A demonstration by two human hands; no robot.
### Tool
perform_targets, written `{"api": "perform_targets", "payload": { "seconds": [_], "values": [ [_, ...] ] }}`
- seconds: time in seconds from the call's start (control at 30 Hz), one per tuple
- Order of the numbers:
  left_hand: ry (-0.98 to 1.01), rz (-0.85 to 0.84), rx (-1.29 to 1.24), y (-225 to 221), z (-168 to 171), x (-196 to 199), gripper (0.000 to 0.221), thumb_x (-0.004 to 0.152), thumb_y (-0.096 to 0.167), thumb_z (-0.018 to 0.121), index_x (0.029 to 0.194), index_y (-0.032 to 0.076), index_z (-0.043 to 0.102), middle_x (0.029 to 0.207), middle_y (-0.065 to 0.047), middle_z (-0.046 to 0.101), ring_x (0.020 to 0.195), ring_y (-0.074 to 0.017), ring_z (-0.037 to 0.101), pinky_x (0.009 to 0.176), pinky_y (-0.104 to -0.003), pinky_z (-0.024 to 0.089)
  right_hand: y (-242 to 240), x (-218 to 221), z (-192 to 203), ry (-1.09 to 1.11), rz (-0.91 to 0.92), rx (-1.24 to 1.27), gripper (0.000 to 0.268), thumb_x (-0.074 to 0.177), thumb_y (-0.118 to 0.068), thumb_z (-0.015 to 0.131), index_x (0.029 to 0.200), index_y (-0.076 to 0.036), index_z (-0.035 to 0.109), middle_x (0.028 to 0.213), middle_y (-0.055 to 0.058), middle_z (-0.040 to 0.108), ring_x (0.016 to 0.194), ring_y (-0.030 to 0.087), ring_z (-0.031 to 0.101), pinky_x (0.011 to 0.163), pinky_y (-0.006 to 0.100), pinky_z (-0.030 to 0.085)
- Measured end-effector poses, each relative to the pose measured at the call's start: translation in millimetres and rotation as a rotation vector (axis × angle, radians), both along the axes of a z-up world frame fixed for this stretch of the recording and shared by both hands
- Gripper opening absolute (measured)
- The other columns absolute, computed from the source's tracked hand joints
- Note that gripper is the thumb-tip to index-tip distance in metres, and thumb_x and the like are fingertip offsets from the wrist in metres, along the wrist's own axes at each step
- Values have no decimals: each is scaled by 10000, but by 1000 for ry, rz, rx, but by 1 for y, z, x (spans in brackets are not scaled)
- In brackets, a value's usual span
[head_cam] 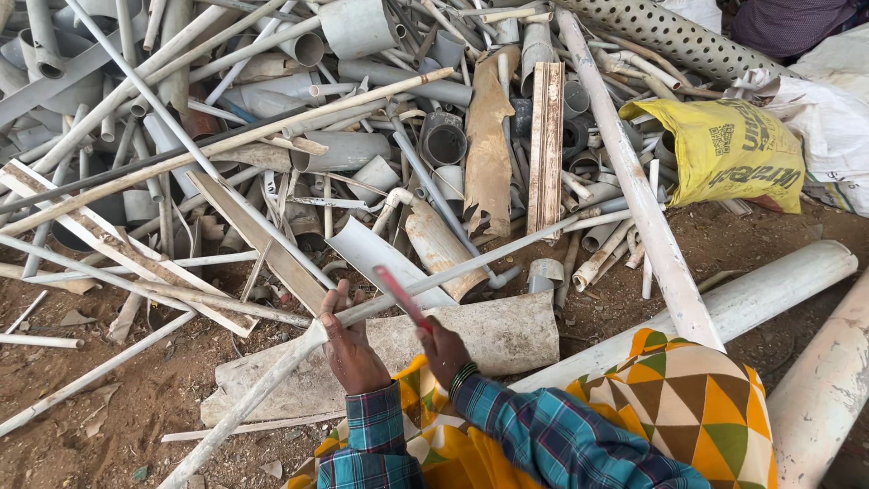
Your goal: The person sorts through a large pile of PVC pipes and pipe fragments by hand, using a small red tool to tap and inspect specific pieces.
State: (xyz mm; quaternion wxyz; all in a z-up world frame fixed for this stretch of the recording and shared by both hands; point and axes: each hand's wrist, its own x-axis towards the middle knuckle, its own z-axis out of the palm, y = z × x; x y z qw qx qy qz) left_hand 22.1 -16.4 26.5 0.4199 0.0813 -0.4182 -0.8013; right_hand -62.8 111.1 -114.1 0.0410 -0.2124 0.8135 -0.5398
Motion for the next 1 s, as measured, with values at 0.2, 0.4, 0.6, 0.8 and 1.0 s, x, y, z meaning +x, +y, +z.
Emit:
{"api": "perform_targets", "payload": {
  "seconds": [0.2, 0.4, 0.6, 0.8, 1.0],
  "values": [
    [65, 47, -2, -2, -10, -4, 609, 1088, 478, 455, 1361, -65, 501, 1400, -293, 582, 1272, -369, 610, 1144, -485, 498, 40, -63, -24, -600, -540, -159, 355, 1045, -373, 433, 1198, -87, 576, 599, 79, 554, 413, 195, 499, 356, 381, 409],
    [34, 66, -20, -5, -12, -8, 578, 1086, 463, 445, 1352, -48, 491, 1450, -276, 557, 1316, -348, 585, 1164, -478, 465, -3, 8, 7, 34, 182, 192, 435, 1074, -501, 372, 1115, -138, 609, 644, 162, 637, 582, 339, 647, 530, 479, 467],
    [-52, 52, -58, -7, -10, -2, 530, 1096, 433, 380, 1313, -12, 569, 1451, -252, 575, 1357, -314, 552, 1181, -470, 423, 15, -1, -3, 58, -23, 191, 400, 1034, -479, 419, 1120, -130, 595, 691, 158, 695, 622, 346, 714, 577, 484, 533],
    [-44, 166, -123, 2, -6, -5, 474, 1119, 385, 413, 1282, -22, 592, 1378, -226, 655, 1347, -302, 601, 1213, -467, 425, 46, -63, 10, -539, -493, -91, 382, 1072, -425, 441, 1044, -68, 576, 597, 79, 565, 423, 194, 530, 413, 395, 461],
    [-325, 181, 110, 10, 10, 3, 676, 1131, 370, 392, 1762, 127, 383, 1246, -493, 169, 1020, -539, 120, 1061, -692, 215, -2, 1, 88, -175, 187, 153, 403, 1084, -446, 469, 1074, -73, 621, 646, 70, 562, 506, 199, 556, 499, 399, 470]
  ]
}}
